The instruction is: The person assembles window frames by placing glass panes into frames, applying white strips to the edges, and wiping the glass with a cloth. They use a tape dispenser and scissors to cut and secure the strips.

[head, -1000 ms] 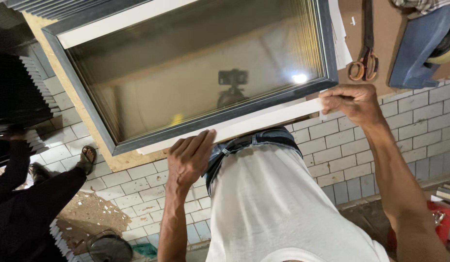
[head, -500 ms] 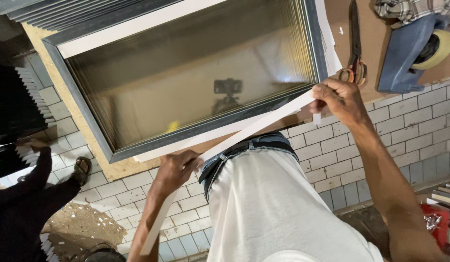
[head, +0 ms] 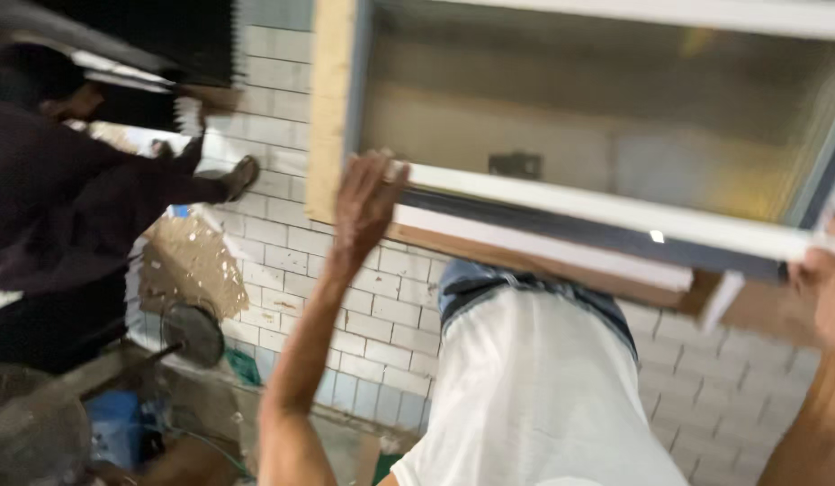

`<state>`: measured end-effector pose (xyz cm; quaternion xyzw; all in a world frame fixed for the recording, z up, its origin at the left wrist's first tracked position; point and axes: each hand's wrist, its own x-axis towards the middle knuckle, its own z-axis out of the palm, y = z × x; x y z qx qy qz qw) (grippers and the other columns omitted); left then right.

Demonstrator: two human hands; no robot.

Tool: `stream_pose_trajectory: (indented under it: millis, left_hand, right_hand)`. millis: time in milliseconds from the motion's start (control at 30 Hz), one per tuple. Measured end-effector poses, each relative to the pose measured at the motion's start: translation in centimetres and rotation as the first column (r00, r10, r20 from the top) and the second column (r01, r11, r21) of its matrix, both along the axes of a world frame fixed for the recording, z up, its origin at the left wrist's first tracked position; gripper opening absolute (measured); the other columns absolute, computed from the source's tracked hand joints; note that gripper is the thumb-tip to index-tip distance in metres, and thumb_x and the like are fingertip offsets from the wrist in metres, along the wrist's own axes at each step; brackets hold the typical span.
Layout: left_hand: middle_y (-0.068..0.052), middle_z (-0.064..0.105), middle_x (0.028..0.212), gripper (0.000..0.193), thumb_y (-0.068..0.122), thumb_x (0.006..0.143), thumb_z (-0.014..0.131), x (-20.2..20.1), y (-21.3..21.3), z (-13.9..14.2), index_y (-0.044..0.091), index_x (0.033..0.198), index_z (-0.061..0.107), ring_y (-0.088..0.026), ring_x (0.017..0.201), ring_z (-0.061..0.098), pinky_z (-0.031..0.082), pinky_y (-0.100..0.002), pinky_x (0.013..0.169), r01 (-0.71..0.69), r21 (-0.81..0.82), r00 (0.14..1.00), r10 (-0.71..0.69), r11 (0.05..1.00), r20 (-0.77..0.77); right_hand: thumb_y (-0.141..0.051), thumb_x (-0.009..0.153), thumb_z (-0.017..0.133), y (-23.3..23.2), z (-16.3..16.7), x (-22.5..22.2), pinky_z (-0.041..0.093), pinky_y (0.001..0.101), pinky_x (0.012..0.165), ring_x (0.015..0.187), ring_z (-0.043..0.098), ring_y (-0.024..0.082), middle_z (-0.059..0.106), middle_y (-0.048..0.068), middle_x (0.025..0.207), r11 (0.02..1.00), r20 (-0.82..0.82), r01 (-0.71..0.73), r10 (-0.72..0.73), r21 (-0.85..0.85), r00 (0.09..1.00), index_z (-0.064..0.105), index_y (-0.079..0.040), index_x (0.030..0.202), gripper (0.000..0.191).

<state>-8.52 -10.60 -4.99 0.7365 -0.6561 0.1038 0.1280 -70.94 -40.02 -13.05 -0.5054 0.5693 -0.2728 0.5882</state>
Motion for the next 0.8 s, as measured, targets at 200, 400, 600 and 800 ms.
stream_pose_trajectory:
  millis: [200, 400, 600, 800]
  left_hand:
    - [-0.019, 0.053, 0.152, 0.063, 0.037, 0.096, 0.074, -4.9, 3.2, -0.8, 0.003, 0.146, 0.054, -0.040, 0.144, 0.046, 0.031, -0.058, 0.122, -0.325, -0.003, 0.937, 0.321, 0.946, -0.139]
    - [-0.021, 0.049, 0.150, 0.063, 0.038, 0.097, 0.073, -3.6, 2.9, -1.7, 0.004, 0.146, 0.055, -0.043, 0.142, 0.042, 0.029, -0.060, 0.123, -0.414, -0.008, 0.900, 0.407, 0.910, -0.155]
    - [-0.012, 0.052, 0.149, 0.054, 0.045, 0.102, 0.071, -2.8, 4.1, -3.9, 0.007, 0.139, 0.059, -0.040, 0.143, 0.042, 0.034, -0.058, 0.123, -0.468, -0.001, 0.883, 0.468, 0.884, 0.028]
    - [-0.019, 0.055, 0.153, 0.044, 0.037, 0.108, 0.066, -4.2, 3.0, -2.8, 0.008, 0.142, 0.066, -0.038, 0.144, 0.048, 0.039, -0.054, 0.124, -0.352, -0.011, 0.936, 0.351, 0.936, -0.032]
  right_hand:
    - [-0.014, 0.099, 0.067, 0.6, -0.4, 0.9, 0.049, 0.0182, 0.082, 0.091, 0.060, 0.006, 0.066, -0.002, 0.103, 0.987, -0.157, -0.087, 0.066, -0.136, 0.985, 0.065, -0.004, 0.121, 0.024]
    - [-0.006, 0.098, 0.075, 0.7, 0.6, 3.4, 0.048, 0.0189, 0.085, 0.093, 0.062, 0.007, 0.069, 0.000, 0.106, 0.980, -0.192, -0.081, 0.046, -0.182, 0.980, 0.069, -0.001, 0.127, 0.030]
    - [-0.001, 0.098, 0.082, 2.9, 4.9, 6.4, 0.052, 0.0213, 0.084, 0.093, 0.064, 0.010, 0.070, 0.007, 0.106, 0.920, -0.305, -0.141, 0.025, -0.366, 0.952, 0.076, 0.005, 0.124, 0.028]
    - [-0.004, 0.075, 0.095, 3.1, 6.2, 8.6, 0.056, 0.0249, 0.081, 0.094, 0.058, 0.011, 0.056, 0.001, 0.110, 0.901, -0.172, 0.086, -0.174, -0.425, 0.970, 0.068, -0.001, 0.120, 0.053]
